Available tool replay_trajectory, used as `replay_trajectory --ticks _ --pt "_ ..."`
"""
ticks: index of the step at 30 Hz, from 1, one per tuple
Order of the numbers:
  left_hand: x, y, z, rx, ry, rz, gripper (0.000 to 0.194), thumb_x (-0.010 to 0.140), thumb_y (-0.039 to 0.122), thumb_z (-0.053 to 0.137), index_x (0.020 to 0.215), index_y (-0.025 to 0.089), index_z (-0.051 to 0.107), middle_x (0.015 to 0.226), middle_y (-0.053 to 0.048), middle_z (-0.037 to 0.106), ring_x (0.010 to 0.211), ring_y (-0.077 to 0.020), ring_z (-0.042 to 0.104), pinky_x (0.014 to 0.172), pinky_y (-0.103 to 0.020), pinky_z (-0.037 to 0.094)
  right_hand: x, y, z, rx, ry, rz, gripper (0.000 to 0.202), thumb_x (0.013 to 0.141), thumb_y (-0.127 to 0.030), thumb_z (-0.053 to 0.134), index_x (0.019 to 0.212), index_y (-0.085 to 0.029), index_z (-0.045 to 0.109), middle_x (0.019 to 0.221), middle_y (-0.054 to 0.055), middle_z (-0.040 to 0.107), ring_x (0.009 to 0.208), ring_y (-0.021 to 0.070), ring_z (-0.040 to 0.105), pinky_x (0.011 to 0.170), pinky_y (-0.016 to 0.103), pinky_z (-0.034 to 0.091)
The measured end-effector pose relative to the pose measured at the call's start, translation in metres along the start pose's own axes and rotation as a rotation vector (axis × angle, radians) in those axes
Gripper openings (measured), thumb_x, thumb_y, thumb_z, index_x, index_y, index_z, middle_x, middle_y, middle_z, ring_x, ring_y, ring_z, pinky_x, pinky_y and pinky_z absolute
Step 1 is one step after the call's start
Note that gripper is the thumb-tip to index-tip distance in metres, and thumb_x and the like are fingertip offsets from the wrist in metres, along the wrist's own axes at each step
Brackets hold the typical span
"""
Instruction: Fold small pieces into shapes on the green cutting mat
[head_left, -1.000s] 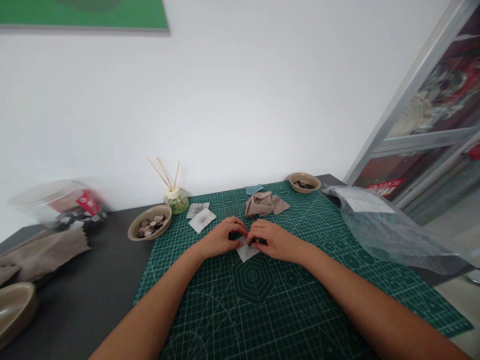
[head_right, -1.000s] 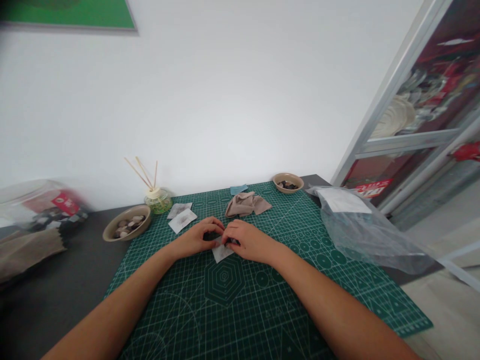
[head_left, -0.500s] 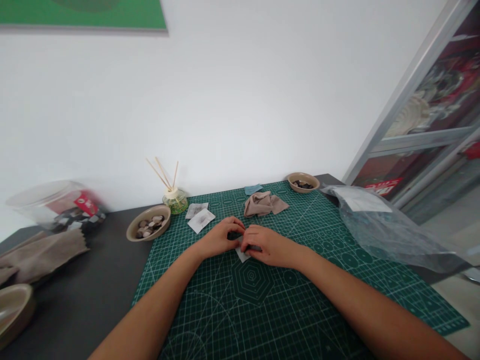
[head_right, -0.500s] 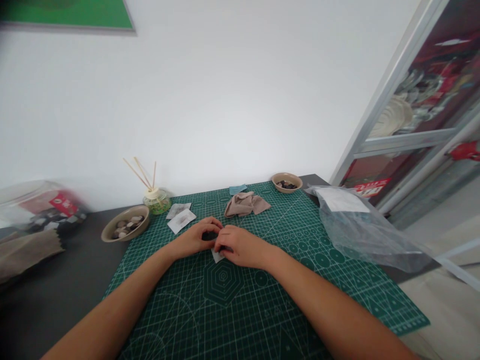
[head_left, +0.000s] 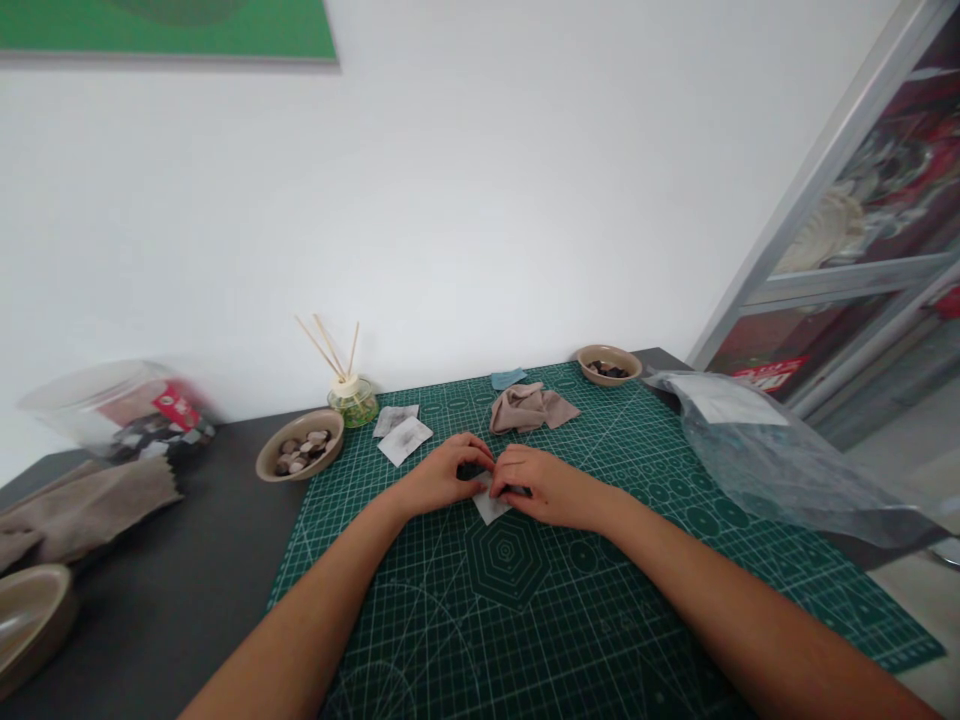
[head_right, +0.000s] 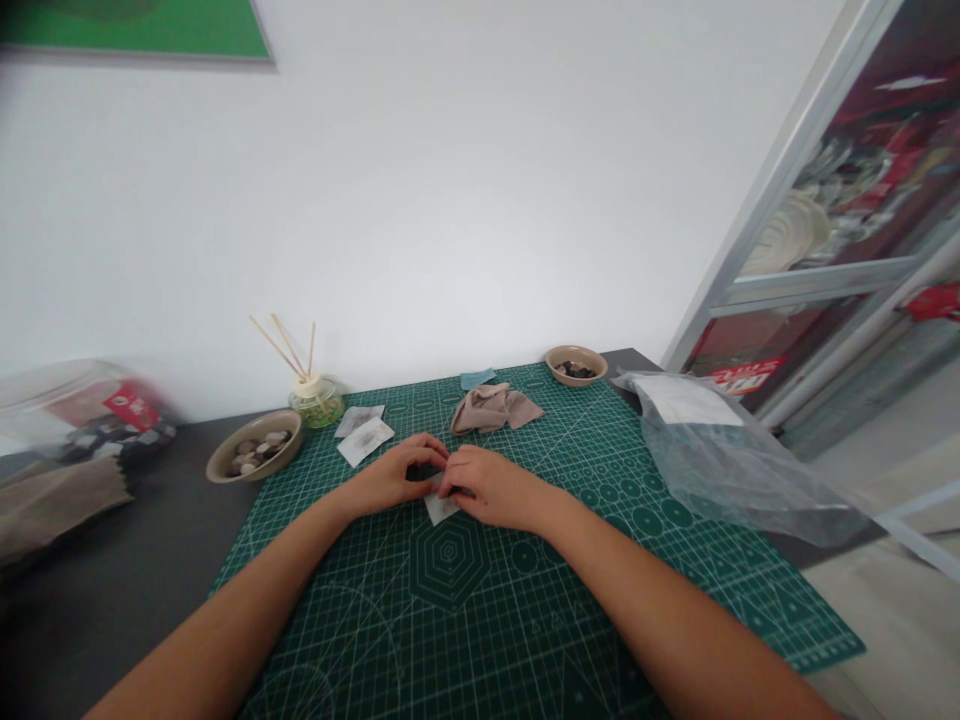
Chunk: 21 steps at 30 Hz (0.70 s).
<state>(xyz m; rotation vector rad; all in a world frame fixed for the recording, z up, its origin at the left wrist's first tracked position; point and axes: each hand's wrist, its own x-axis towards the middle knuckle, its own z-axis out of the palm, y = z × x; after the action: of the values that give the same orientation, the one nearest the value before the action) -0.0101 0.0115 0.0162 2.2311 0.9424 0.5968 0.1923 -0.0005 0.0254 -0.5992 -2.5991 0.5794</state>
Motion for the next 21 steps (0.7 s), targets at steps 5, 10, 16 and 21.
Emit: replay_trajectory --ticks 5,10,16,21 --pt "0.0005 -0.0008 0.0001 0.000 0.015 0.002 0.026 0.070 0.003 0.066 0.091 0.017 0.065 0.102 -0.005 0.059 0.101 -0.0205 0.053 0.091 -0.034 0.043 -0.0002 -0.0006 0.0002 0.009 -0.008 -0.013 0.014 0.078 -0.006 0.061 0.086 -0.016 0.067 0.088 0.006 0.065 0.092 0.0185 0.056 0.087 0.034 0.043" --pt "0.0003 -0.0018 -0.0004 -0.008 0.011 -0.009 0.025 0.071 0.006 0.066 0.093 0.018 0.066 0.104 -0.006 0.059 0.102 -0.0210 0.054 0.092 -0.034 0.042 -0.0009 -0.0010 -0.0004 -0.003 0.009 0.012 0.011 0.079 -0.008 0.060 0.084 -0.017 0.066 0.087 0.005 0.064 0.089 0.0182 0.057 0.084 0.033 0.044" --pt "-0.0004 -0.0023 0.0016 0.021 -0.011 0.009 0.021 0.071 0.010 0.069 0.091 0.018 0.067 0.105 -0.006 0.059 0.103 -0.0217 0.053 0.094 -0.035 0.040 -0.0008 -0.0006 0.0015 0.015 0.015 -0.029 0.012 0.078 -0.006 0.061 0.083 -0.016 0.065 0.086 0.005 0.064 0.089 0.0182 0.057 0.086 0.033 0.044" --pt "-0.0014 -0.0027 0.0022 0.012 0.020 -0.018 0.039 0.070 0.009 0.068 0.108 0.019 0.061 0.111 -0.007 0.056 0.107 -0.0227 0.051 0.095 -0.037 0.041 -0.0020 0.0015 0.0001 -0.006 0.038 0.027 0.009 0.080 -0.009 0.060 0.082 -0.016 0.064 0.086 0.005 0.063 0.088 0.0186 0.056 0.083 0.033 0.045"
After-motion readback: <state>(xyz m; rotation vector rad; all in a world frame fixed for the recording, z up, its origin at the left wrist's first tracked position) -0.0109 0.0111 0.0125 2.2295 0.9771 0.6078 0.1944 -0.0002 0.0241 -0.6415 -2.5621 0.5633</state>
